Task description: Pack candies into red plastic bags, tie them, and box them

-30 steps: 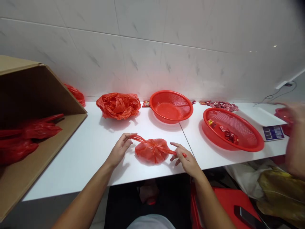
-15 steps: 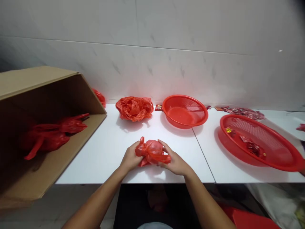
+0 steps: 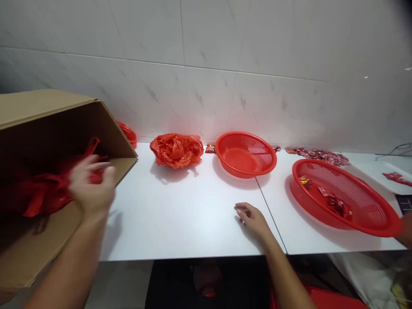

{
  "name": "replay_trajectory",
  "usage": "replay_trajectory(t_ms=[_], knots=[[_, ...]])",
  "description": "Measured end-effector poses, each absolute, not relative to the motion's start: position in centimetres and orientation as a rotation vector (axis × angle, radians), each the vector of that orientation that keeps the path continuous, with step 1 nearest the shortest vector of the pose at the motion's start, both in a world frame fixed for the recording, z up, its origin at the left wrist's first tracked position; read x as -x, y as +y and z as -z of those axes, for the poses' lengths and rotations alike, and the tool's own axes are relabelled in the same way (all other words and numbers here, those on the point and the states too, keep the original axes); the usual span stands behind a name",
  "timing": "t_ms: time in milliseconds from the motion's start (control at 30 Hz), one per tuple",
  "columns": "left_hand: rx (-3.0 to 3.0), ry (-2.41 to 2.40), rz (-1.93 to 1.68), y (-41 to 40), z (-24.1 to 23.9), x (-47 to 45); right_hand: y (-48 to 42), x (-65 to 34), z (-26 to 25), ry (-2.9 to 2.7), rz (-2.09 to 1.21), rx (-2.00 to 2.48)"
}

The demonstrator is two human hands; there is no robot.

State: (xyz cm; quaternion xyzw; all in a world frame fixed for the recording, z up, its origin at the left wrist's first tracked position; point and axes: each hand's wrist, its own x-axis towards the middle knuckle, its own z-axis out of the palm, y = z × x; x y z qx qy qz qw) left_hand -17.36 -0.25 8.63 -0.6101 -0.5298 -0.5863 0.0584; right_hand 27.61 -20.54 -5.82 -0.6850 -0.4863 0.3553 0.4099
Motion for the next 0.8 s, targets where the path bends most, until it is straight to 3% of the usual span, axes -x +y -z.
replay_trajectory(t_ms=[167,300,400,633,800], knots=[[2.55,-1.286,1.353,4.1,-8.7,4.9,-20.9,-25.6,6.6,-1.244,-0.578,1.802],[2.518,-1.599,0.753,9.2,-10.9,0.1,-21.1,-25.3,6.3,-1.252,-0.534,1.763],[2.528,-1.734,0.559,12.0,-12.7,-0.7,-21.0,-25.5,6.3,-1.234,-0.504,1.745],[2.435,-1.733,0.738,13.3,-16.0,0.4,-20.4,-25.4,6.2,-1.221,-0.481,1.743],[2.115,-1.585,1.316,11.2,-19.3,1.7,-20.4,-25.3,6.1,-1.222,-0.507,1.744]])
